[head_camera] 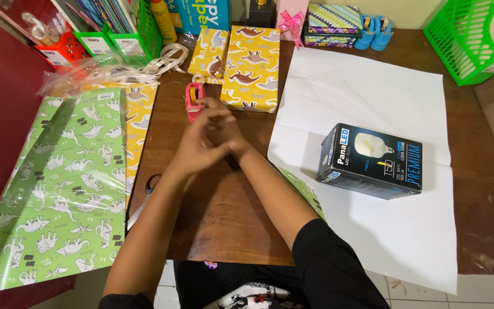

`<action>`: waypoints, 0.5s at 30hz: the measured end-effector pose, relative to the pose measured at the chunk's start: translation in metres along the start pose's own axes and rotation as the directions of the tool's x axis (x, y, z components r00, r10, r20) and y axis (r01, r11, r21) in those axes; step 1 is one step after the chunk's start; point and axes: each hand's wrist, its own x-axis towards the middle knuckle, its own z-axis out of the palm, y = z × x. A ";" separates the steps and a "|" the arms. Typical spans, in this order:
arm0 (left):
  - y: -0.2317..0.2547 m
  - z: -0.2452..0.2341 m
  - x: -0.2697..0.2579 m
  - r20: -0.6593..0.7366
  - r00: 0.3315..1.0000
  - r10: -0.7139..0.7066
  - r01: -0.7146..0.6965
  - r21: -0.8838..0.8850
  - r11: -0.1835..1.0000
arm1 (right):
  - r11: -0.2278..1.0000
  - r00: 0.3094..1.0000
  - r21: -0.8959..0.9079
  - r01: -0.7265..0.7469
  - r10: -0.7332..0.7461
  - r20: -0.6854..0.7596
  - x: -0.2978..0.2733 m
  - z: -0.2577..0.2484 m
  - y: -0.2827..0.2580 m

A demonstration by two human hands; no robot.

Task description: The person wraps a rectangular box with green dinosaur-patterned wrapping paper. They fold the paper around the box, secure it with tape from a pink dispenser, and fold the ends to complete the package.

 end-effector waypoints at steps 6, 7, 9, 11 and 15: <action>0.080 0.075 0.015 0.441 0.871 0.214 -0.326 0.195 0.925 | 0.913 0.996 -0.399 -0.079 0.056 -0.069 0.002 0.008 -0.017; 0.086 0.088 0.020 0.494 0.853 0.167 -0.283 0.169 0.944 | 0.902 0.996 -0.423 -0.081 0.060 -0.063 0.001 0.009 -0.022; 0.091 0.108 0.029 0.598 0.797 0.083 -0.193 0.123 0.973 | 0.877 0.996 -0.473 -0.084 0.067 -0.052 -0.002 0.010 -0.034; 0.090 0.113 0.035 0.591 0.805 -0.054 -0.113 0.243 0.963 | 0.901 0.994 -0.421 -0.107 0.101 -0.037 -0.005 0.013 -0.042; 0.076 0.116 0.047 0.464 0.885 -0.036 -0.059 0.189 0.980 | 0.871 0.995 -0.484 0.089 -0.094 0.015 -0.025 0.013 -0.049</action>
